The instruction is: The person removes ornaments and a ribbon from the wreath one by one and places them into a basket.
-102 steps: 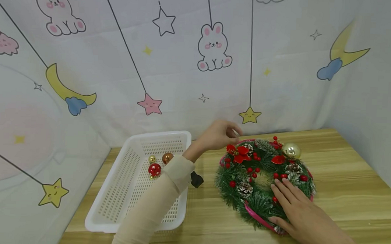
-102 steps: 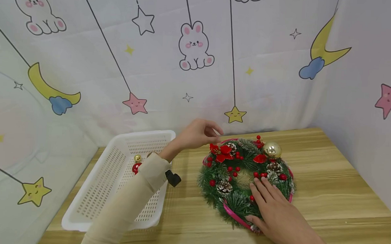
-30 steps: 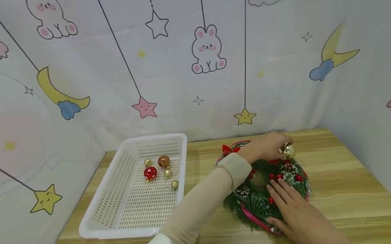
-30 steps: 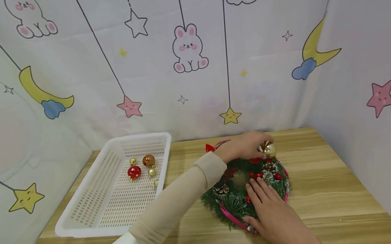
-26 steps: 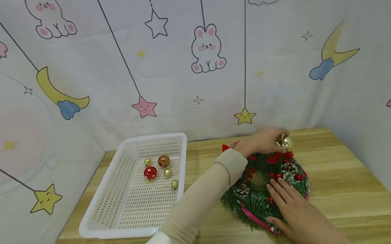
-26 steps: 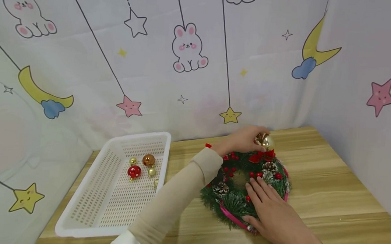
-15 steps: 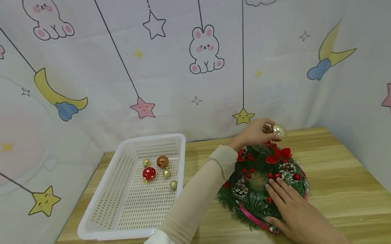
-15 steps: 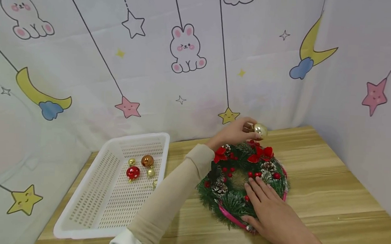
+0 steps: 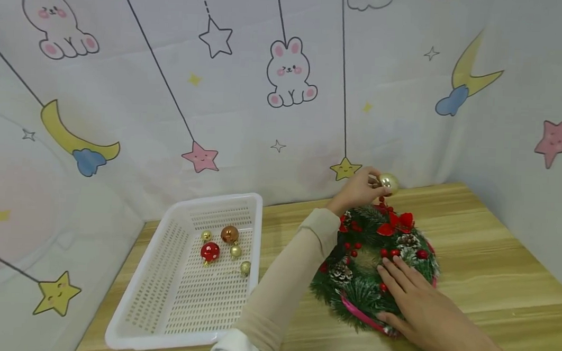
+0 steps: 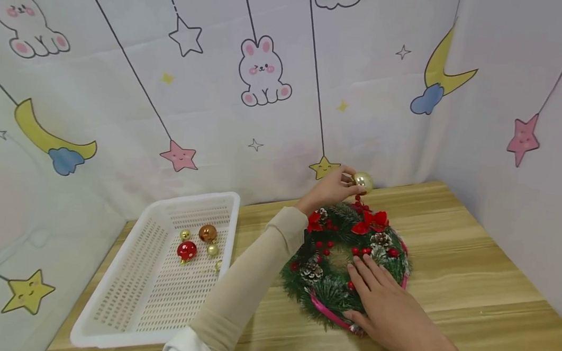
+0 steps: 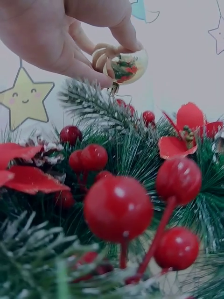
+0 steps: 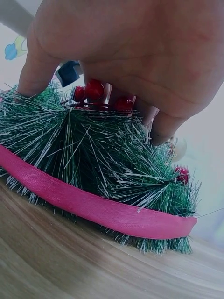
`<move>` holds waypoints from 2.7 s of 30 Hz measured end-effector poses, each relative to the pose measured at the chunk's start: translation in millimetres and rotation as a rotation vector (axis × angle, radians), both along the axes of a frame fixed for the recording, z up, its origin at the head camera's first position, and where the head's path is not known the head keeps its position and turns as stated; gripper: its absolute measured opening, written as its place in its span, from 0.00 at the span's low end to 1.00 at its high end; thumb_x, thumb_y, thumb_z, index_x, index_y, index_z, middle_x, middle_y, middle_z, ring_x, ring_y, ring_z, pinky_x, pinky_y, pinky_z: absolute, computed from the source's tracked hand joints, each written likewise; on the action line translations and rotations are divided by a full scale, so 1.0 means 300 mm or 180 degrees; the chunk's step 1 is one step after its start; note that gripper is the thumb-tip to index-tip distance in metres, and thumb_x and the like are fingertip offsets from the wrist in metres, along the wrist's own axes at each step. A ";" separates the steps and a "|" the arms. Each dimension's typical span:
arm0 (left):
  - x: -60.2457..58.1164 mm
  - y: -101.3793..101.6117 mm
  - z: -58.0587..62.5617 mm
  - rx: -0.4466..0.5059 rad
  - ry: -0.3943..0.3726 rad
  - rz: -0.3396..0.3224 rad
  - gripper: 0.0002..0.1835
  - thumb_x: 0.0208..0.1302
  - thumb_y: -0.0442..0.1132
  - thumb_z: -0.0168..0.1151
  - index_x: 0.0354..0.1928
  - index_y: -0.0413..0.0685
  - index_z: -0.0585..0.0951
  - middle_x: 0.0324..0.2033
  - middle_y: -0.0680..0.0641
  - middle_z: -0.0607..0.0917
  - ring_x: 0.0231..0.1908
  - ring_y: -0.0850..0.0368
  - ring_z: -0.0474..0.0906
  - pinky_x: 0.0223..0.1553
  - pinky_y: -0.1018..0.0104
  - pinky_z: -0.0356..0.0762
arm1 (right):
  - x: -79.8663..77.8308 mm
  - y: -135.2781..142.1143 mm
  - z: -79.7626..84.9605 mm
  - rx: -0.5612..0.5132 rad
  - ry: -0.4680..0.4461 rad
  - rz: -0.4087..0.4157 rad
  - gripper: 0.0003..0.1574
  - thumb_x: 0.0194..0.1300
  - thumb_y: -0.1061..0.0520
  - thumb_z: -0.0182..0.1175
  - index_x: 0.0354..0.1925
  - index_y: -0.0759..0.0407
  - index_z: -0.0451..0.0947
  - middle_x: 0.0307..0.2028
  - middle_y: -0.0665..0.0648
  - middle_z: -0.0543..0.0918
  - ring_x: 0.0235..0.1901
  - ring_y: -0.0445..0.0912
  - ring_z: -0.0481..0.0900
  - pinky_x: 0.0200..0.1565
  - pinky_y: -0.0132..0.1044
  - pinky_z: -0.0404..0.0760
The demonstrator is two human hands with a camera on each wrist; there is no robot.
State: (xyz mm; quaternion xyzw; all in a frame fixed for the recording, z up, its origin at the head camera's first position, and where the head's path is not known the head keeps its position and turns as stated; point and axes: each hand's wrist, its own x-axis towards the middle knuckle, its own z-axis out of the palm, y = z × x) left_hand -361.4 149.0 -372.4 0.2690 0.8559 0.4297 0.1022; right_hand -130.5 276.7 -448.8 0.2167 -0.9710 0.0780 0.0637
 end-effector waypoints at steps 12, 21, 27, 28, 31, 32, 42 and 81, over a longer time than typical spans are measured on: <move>-0.022 0.001 -0.032 0.0151 -0.0108 0.0236 0.25 0.73 0.45 0.68 0.64 0.41 0.74 0.62 0.37 0.82 0.64 0.43 0.81 0.48 0.60 0.86 | 0.002 0.001 0.004 -0.0003 0.0032 -0.0005 0.52 0.71 0.29 0.61 0.78 0.59 0.65 0.79 0.62 0.66 0.79 0.64 0.61 0.74 0.62 0.69; -0.021 0.001 -0.035 0.0260 -0.0191 0.0415 0.27 0.71 0.42 0.71 0.65 0.40 0.73 0.58 0.38 0.84 0.57 0.45 0.83 0.42 0.64 0.83 | 0.001 0.002 -0.001 0.0014 0.0050 -0.0005 0.52 0.71 0.29 0.62 0.78 0.59 0.66 0.80 0.62 0.66 0.79 0.64 0.62 0.73 0.61 0.71; -0.028 -0.016 -0.031 0.0297 -0.0201 0.0490 0.33 0.72 0.42 0.69 0.72 0.40 0.68 0.58 0.37 0.84 0.54 0.46 0.84 0.41 0.63 0.82 | 0.003 0.001 -0.001 0.0019 0.0084 -0.0015 0.52 0.70 0.30 0.62 0.78 0.59 0.66 0.80 0.62 0.65 0.79 0.64 0.62 0.73 0.60 0.72; -0.028 -0.023 -0.028 0.0303 -0.0183 0.0479 0.34 0.73 0.42 0.69 0.74 0.39 0.67 0.59 0.36 0.84 0.54 0.45 0.84 0.40 0.63 0.81 | 0.004 -0.001 -0.001 0.0017 0.0078 -0.0013 0.52 0.70 0.30 0.62 0.78 0.59 0.65 0.80 0.62 0.65 0.79 0.64 0.62 0.73 0.60 0.72; -0.033 -0.042 -0.015 0.0295 -0.0089 0.0465 0.33 0.73 0.42 0.68 0.74 0.40 0.69 0.59 0.37 0.84 0.55 0.45 0.84 0.41 0.64 0.81 | 0.004 -0.004 -0.002 0.0007 0.0061 -0.0012 0.52 0.71 0.29 0.62 0.78 0.59 0.65 0.80 0.62 0.65 0.79 0.64 0.62 0.73 0.60 0.72; -0.034 -0.048 -0.010 0.0322 -0.0069 0.0447 0.31 0.73 0.42 0.69 0.72 0.40 0.71 0.59 0.37 0.84 0.55 0.45 0.84 0.41 0.64 0.82 | 0.003 -0.004 -0.002 0.0003 0.0057 -0.0013 0.52 0.71 0.29 0.62 0.78 0.59 0.65 0.80 0.62 0.65 0.79 0.64 0.62 0.73 0.60 0.71; -0.053 -0.146 0.038 0.0509 -0.0021 0.0351 0.28 0.71 0.44 0.71 0.69 0.42 0.76 0.59 0.38 0.84 0.58 0.45 0.82 0.49 0.60 0.84 | 0.003 -0.006 -0.011 -0.0005 0.0037 -0.0031 0.53 0.70 0.29 0.62 0.79 0.59 0.65 0.80 0.62 0.65 0.79 0.64 0.61 0.74 0.62 0.68; 0.141 -0.733 0.208 0.0361 -0.0153 0.0309 0.23 0.65 0.45 0.75 0.61 0.55 0.83 0.58 0.50 0.87 0.62 0.51 0.85 0.64 0.53 0.83 | 0.001 -0.008 -0.022 -0.0036 -0.0037 -0.0035 0.53 0.70 0.30 0.63 0.79 0.59 0.64 0.80 0.63 0.65 0.80 0.65 0.60 0.73 0.63 0.68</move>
